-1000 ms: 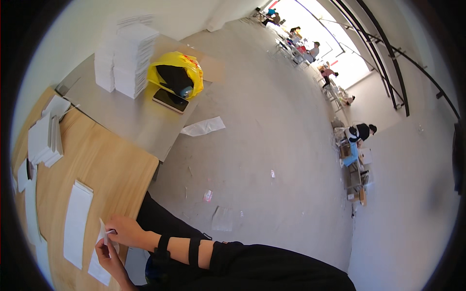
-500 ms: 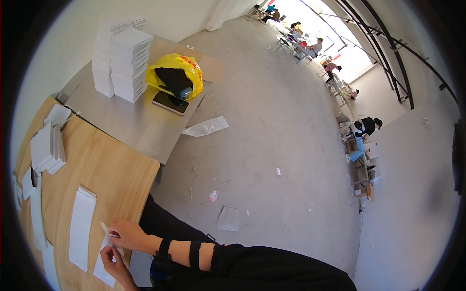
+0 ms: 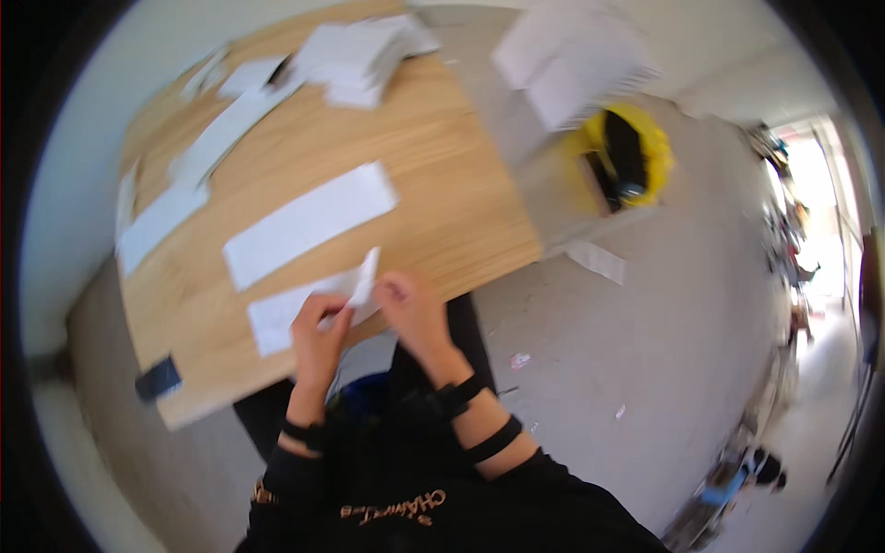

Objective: Folding white paper strips and placing them into small white cardboard boxes.

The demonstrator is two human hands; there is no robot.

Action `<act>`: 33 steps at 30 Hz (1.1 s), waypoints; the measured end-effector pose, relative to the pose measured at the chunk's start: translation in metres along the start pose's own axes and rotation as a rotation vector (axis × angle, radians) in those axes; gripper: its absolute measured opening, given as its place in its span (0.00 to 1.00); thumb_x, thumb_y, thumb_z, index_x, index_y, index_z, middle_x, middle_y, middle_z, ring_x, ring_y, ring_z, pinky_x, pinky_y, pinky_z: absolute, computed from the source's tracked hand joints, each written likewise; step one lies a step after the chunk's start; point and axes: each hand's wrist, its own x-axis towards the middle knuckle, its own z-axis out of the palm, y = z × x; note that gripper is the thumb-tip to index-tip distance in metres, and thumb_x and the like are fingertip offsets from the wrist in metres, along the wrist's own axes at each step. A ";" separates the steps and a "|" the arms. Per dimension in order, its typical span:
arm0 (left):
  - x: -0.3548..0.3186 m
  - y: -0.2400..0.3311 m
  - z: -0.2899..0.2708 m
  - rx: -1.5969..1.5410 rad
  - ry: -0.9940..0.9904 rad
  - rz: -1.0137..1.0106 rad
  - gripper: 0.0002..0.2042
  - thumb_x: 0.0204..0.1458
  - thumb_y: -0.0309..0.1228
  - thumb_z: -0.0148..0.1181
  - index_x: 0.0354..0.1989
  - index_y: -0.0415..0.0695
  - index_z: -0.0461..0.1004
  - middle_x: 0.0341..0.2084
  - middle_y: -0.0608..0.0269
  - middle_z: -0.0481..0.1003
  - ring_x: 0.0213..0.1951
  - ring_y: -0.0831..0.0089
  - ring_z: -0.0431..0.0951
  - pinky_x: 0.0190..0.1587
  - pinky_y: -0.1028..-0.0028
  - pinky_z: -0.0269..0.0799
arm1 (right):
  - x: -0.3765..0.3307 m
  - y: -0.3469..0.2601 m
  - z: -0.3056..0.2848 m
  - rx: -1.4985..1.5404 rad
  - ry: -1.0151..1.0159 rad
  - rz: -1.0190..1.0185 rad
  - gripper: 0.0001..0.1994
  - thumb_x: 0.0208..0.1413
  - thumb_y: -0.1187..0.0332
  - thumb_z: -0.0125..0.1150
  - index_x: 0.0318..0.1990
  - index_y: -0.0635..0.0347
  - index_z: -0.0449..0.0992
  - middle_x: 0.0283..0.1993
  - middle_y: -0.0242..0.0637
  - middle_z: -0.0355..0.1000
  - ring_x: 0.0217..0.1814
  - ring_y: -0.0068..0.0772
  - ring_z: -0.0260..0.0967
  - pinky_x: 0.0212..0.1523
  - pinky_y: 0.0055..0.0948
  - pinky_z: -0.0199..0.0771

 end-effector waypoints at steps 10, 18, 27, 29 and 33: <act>-0.011 -0.006 -0.023 -0.216 0.130 -0.283 0.04 0.52 0.25 0.59 0.34 0.37 0.74 0.27 0.65 0.75 0.32 0.79 0.73 0.37 0.78 0.69 | 0.007 0.012 0.004 0.151 -0.104 0.230 0.11 0.55 0.67 0.60 0.39 0.66 0.76 0.34 0.38 0.75 0.36 0.26 0.72 0.38 0.24 0.70; -0.011 -0.023 -0.030 -0.545 0.302 -0.296 0.04 0.58 0.26 0.56 0.36 0.40 0.68 0.30 0.71 0.72 0.34 0.86 0.69 0.39 0.83 0.65 | 0.011 0.020 -0.013 0.124 -0.105 0.273 0.13 0.60 0.67 0.54 0.47 0.66 0.75 0.37 0.32 0.74 0.36 0.19 0.70 0.37 0.19 0.68; -0.021 -0.035 -0.029 -0.499 0.226 -0.224 0.04 0.57 0.25 0.56 0.36 0.40 0.68 0.31 0.70 0.72 0.36 0.85 0.70 0.41 0.82 0.66 | 0.036 0.008 -0.018 0.129 -0.156 0.562 0.26 0.60 0.51 0.51 0.53 0.67 0.67 0.36 0.38 0.75 0.35 0.30 0.74 0.38 0.27 0.71; -0.020 -0.035 -0.026 -0.500 0.221 -0.212 0.04 0.57 0.25 0.56 0.36 0.39 0.68 0.31 0.70 0.72 0.36 0.85 0.70 0.41 0.81 0.66 | 0.037 0.023 -0.013 -0.502 -0.080 0.199 0.26 0.54 0.55 0.58 0.53 0.66 0.65 0.35 0.38 0.75 0.36 0.31 0.74 0.38 0.30 0.72; -0.023 -0.041 -0.027 -0.501 0.233 -0.186 0.04 0.57 0.25 0.56 0.36 0.39 0.69 0.31 0.70 0.73 0.36 0.84 0.70 0.41 0.81 0.66 | 0.041 0.029 -0.025 -0.298 -0.156 0.258 0.26 0.48 0.62 0.64 0.53 0.65 0.65 0.38 0.40 0.74 0.37 0.33 0.72 0.39 0.31 0.72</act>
